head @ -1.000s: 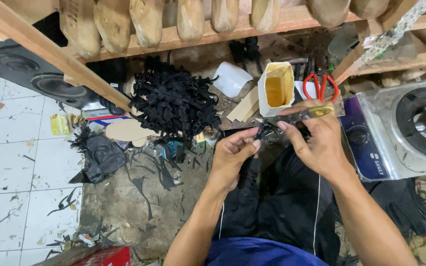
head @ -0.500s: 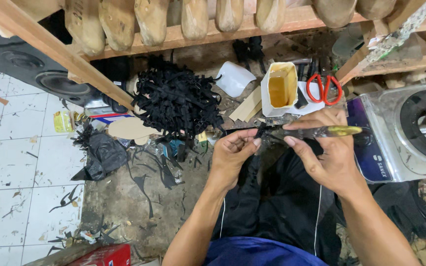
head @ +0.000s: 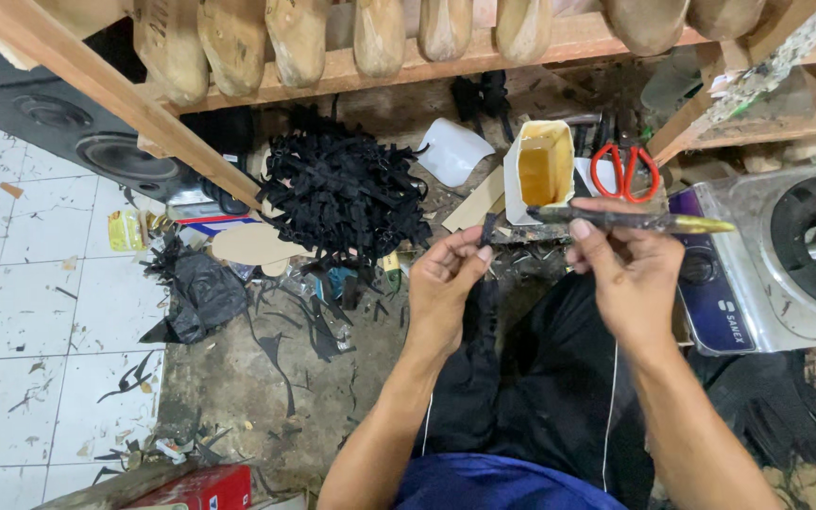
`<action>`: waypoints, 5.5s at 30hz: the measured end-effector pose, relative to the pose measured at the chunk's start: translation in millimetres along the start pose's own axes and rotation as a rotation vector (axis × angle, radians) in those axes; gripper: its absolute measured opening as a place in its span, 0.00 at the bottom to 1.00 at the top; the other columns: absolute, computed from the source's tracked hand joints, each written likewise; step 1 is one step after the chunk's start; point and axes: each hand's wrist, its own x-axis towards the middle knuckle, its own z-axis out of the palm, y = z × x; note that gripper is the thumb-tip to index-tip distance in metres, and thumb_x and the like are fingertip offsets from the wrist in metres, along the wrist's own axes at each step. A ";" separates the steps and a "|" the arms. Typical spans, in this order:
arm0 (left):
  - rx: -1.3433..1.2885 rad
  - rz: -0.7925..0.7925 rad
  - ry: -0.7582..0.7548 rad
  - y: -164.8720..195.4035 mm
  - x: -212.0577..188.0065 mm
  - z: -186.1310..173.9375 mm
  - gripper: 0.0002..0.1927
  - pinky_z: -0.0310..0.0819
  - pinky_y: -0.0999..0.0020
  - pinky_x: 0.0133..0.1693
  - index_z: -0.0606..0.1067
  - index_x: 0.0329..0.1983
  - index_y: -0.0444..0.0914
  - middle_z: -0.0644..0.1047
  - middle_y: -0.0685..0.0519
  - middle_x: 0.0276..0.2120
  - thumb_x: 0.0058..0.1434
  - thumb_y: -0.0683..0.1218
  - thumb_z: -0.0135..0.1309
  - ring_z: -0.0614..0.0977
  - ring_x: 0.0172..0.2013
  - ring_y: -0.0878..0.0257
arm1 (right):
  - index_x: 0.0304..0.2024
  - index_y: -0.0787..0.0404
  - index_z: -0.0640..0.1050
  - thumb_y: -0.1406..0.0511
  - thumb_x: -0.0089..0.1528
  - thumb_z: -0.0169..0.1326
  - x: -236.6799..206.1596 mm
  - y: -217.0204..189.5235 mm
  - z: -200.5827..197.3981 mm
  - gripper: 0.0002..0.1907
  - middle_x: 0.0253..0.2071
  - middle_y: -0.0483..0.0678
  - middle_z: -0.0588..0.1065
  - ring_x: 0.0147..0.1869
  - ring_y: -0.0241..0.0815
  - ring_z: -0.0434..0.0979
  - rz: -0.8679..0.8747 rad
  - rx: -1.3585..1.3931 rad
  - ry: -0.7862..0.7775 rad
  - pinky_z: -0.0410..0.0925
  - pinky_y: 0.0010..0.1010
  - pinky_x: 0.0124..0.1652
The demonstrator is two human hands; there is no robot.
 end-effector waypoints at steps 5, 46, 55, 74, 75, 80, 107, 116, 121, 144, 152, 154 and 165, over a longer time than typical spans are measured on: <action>-0.055 0.131 0.067 0.6 5.9 16.0 0.17 0.72 0.77 0.45 0.74 0.57 0.29 0.76 0.55 0.37 0.65 0.35 0.59 0.77 0.39 0.70 | 0.70 0.63 0.63 0.78 0.55 0.63 -24.0 12.7 29.1 0.42 0.66 0.55 0.71 0.49 0.33 0.79 -0.026 0.124 -0.212 0.72 0.23 0.43; 0.403 0.192 -0.008 33.2 -12.2 15.7 0.11 0.75 0.76 0.31 0.80 0.37 0.29 0.79 0.54 0.25 0.70 0.43 0.56 0.79 0.26 0.71 | 0.46 0.61 0.82 0.75 0.56 0.67 -56.9 -29.6 0.5 0.16 0.43 0.51 0.72 0.45 0.44 0.74 -0.479 -0.491 0.026 0.68 0.31 0.43; 0.527 0.256 0.024 42.6 -17.8 25.6 0.11 0.75 0.76 0.30 0.79 0.35 0.29 0.79 0.53 0.25 0.69 0.43 0.56 0.80 0.25 0.71 | 0.49 0.55 0.81 0.67 0.54 0.63 -47.1 -37.1 4.0 0.19 0.45 0.44 0.75 0.51 0.48 0.74 -0.744 -0.837 -0.107 0.59 0.43 0.51; 0.273 0.227 0.004 34.0 -9.1 8.8 0.11 0.75 0.75 0.33 0.78 0.39 0.29 0.78 0.53 0.28 0.71 0.44 0.54 0.79 0.28 0.69 | 0.49 0.54 0.79 0.69 0.52 0.62 -52.8 -39.3 -9.3 0.21 0.45 0.42 0.75 0.51 0.45 0.73 -0.712 -0.819 -0.156 0.58 0.43 0.54; 0.294 0.237 0.000 33.8 -9.3 8.8 0.11 0.75 0.75 0.33 0.78 0.39 0.29 0.77 0.53 0.28 0.71 0.43 0.54 0.79 0.28 0.69 | 0.50 0.53 0.79 0.69 0.54 0.63 -52.8 -40.8 -9.8 0.20 0.45 0.41 0.74 0.50 0.45 0.72 -0.718 -0.797 -0.105 0.58 0.42 0.54; 0.361 0.242 -0.011 29.4 -12.0 15.3 0.10 0.74 0.76 0.31 0.78 0.37 0.29 0.77 0.53 0.28 0.70 0.42 0.55 0.79 0.27 0.69 | 0.49 0.54 0.80 0.67 0.54 0.63 -46.1 -44.6 -5.4 0.19 0.44 0.43 0.75 0.49 0.47 0.74 -0.817 -0.833 -0.100 0.59 0.44 0.52; 0.282 0.108 0.001 -24.1 172.3 -53.1 0.09 0.62 0.76 0.25 0.81 0.40 0.32 0.76 0.57 0.25 0.70 0.44 0.56 0.71 0.23 0.72 | 0.43 0.60 0.83 0.70 0.57 0.61 -72.5 29.4 -19.6 0.11 0.41 0.48 0.76 0.46 0.46 0.75 -0.156 -0.453 -0.024 0.68 0.32 0.47; 0.380 -0.007 0.201 -43.8 315.9 -40.9 0.13 0.61 0.63 0.25 0.80 0.40 0.33 0.75 0.50 0.28 0.70 0.48 0.58 0.71 0.24 0.61 | 0.43 0.62 0.82 0.71 0.56 0.61 -103.8 76.2 -49.3 0.12 0.41 0.51 0.77 0.46 0.42 0.80 -0.071 -0.339 0.109 0.70 0.28 0.47; 1.662 0.102 0.077 -39.2 328.4 -35.3 0.22 0.74 0.50 0.51 0.76 0.52 0.36 0.80 0.41 0.48 0.70 0.59 0.47 0.81 0.49 0.44 | 0.45 0.64 0.81 0.72 0.58 0.60 -103.9 81.5 -63.4 0.12 0.42 0.51 0.76 0.48 0.41 0.79 -0.148 -0.294 0.112 0.69 0.27 0.50; 1.696 0.553 -0.133 64.0 161.9 -142.8 0.14 0.72 0.55 0.50 0.83 0.40 0.40 0.75 0.44 0.39 0.49 0.38 0.60 0.76 0.47 0.45 | 0.47 0.65 0.81 0.71 0.61 0.60 -101.5 65.5 -53.1 0.11 0.44 0.49 0.75 0.48 0.38 0.75 -0.044 -0.293 0.121 0.66 0.24 0.50; 1.812 0.655 -0.206 76.4 146.3 -137.8 0.06 0.70 0.56 0.47 0.81 0.33 0.39 0.74 0.47 0.40 0.52 0.39 0.64 0.74 0.47 0.49 | 0.46 0.66 0.80 0.70 0.62 0.59 -100.6 64.2 -42.0 0.10 0.46 0.50 0.75 0.51 0.40 0.76 -0.062 -0.310 0.095 0.67 0.26 0.51; 1.630 0.860 -0.165 91.6 139.2 -129.7 0.08 0.69 0.55 0.46 0.81 0.35 0.39 0.76 0.50 0.40 0.52 0.38 0.64 0.76 0.46 0.49 | 0.47 0.67 0.80 0.70 0.63 0.58 -98.5 67.0 -43.5 0.10 0.47 0.51 0.75 0.52 0.41 0.76 -0.123 -0.330 0.102 0.67 0.28 0.53; 0.234 0.529 0.045 105.5 46.2 -60.0 0.14 0.72 0.79 0.42 0.71 0.47 0.38 0.77 0.56 0.35 0.64 0.35 0.64 0.77 0.36 0.72 | 0.51 0.66 0.76 0.66 0.68 0.59 22.9 77.0 -33.7 0.12 0.37 0.47 0.78 0.40 0.37 0.77 0.068 0.113 0.118 0.71 0.29 0.43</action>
